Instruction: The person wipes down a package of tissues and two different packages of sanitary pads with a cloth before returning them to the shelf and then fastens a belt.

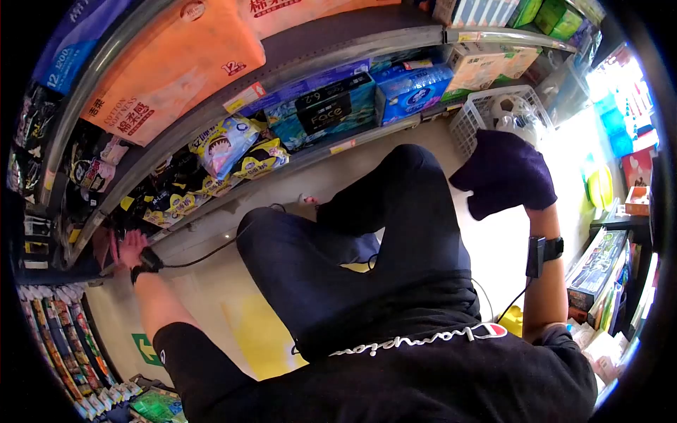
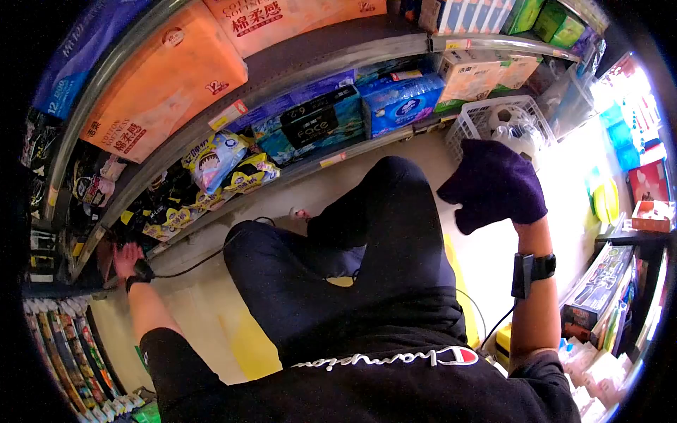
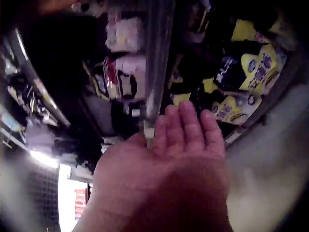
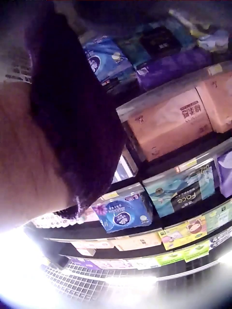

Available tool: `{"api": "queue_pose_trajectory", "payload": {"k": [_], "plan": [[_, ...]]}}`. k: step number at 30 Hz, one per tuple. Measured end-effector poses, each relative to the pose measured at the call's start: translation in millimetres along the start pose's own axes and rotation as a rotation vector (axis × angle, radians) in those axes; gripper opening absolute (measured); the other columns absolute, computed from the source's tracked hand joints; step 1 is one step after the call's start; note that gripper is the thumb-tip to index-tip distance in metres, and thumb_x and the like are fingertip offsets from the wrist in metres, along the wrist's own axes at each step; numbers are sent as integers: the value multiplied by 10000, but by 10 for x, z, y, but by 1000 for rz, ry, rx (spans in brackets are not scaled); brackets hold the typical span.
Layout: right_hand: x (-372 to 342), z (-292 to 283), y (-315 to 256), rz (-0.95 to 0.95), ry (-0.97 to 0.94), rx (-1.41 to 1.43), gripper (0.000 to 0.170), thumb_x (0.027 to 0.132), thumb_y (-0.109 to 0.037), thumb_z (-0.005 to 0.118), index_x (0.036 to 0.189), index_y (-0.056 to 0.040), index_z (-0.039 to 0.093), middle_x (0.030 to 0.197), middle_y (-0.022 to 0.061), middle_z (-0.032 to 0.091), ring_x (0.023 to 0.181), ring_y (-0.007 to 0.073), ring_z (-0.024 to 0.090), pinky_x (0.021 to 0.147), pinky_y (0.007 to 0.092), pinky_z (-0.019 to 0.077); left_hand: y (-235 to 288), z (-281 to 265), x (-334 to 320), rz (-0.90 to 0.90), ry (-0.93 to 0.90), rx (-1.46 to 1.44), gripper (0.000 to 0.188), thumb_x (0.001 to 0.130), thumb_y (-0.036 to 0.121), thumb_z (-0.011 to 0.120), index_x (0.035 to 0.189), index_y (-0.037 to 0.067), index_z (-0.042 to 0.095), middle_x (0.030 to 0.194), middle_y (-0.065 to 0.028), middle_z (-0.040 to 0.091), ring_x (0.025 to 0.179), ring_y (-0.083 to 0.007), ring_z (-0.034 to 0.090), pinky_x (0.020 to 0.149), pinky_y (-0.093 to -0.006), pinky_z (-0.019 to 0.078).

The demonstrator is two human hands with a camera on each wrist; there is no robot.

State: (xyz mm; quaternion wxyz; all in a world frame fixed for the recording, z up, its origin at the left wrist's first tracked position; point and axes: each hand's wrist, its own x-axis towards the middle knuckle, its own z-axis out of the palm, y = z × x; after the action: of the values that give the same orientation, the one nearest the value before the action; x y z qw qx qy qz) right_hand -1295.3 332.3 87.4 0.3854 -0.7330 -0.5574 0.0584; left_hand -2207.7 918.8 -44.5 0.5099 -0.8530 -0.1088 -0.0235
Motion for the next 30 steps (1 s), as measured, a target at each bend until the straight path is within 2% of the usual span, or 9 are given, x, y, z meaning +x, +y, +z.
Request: {"api": "queue_pose_trajectory", "payload": {"k": [2, 3, 4, 8, 9, 11, 13, 18, 30], "plan": [[24, 70, -25, 35, -3, -53, 316, 750, -110, 741, 1048, -29, 677, 1091, 149, 674, 1029, 312, 623, 916, 372, 483, 9, -488, -253, -1487, -305, -930, 270, 913, 288, 619, 938, 27, 685, 838, -100, 722, 765, -184, 679, 648, -312, 535], [33, 85, -12, 52, -1, -73, 330, 753, -115, 743, 1064, -30, 673, 1103, 148, 672, 1041, 310, 619, 926, 371, 478, -257, -224, -960, -1374, -311, -1720, 460, 979, 234, 429, 1422, 116, 392, 1353, 3, 493, 1157, -128, 514, 828, -354, 497], [17, 126, -27, 62, 11, -94, 345, 755, -120, 744, 1079, -31, 670, 1115, 147, 670, 1053, 307, 616, 936, 370, 474, -244, -1319, -260, -1147, -139, -963, 295, 893, 326, 638, 887, 39, 706, 788, -93, 724, 697, -213, 693, 605, -352, 542], [23, 165, 49, 121, 38, -132, 402, 765, -139, 750, 1142, -34, 657, 1164, 142, 660, 1101, 297, 603, 977, 365, 457, -487, -998, -1716, -1872, 120, -1549, 430, 1038, 216, 248, 1361, 3, 433, 1351, -193, 525, 1241, -384, 521, 1063, -533, 418], [37, 183, 59, 128, 38, -138, 417, 767, -144, 752, 1157, -35, 653, 1176, 141, 658, 1113, 294, 599, 987, 364, 453, -539, -1778, -1435, -1028, 276, -2135, 417, 1038, 234, 266, 1331, 15, 466, 1353, -183, 526, 1271, -362, 500, 1089, -514, 387], [66, 234, 190, -32, 20, -374, 437, 821, -127, 699, 1230, -15, 593, 1227, 139, 631, 1144, 274, 585, 1001, 354, 443, -636, -1452, -1669, -2521, 730, -1393, 369, 1026, 248, 340, 1265, 31, 520, 1267, -160, 580, 1192, -314, 558, 1030, -460, 450], [79, 376, 344, -191, 12, -605, 457, 875, -111, 647, 1303, 5, 534, 1277, 137, 605, 1176, 254, 570, 1015, 344, 433, -600, -1856, -1264, -2445, 581, -1262, 358, 1021, 264, 362, 1239, 40, 537, 1215, -139, 596, 1150, -284, 571, 1013, -440, 457], [67, 496, 0, 323, -4, 607, 439, 906, -115, 590, 1304, 48, 502, 1173, 115, 635, 1091, 194, 589, 974, 312, 455, 22, -2127, 589, -1734, 284, -1502, 237, 981, 219, 516, 1114, 47, 609, 991, -67, 646, 898, -183, 636, 840, -341, 514], [1209, 227, -561, -251, 411, -543, 455, 760, -113, 596, 1206, -24, 608, 1227, 130, 625, 1124, 269, 586, 973, 311, 450, 1256, -2563, 5211, -409, -253, -1332, 319, 842, 201, 651, 1102, 27, 592, 1111, -188, 619, 1060, -378, 580, 903, -437, 475]]}}
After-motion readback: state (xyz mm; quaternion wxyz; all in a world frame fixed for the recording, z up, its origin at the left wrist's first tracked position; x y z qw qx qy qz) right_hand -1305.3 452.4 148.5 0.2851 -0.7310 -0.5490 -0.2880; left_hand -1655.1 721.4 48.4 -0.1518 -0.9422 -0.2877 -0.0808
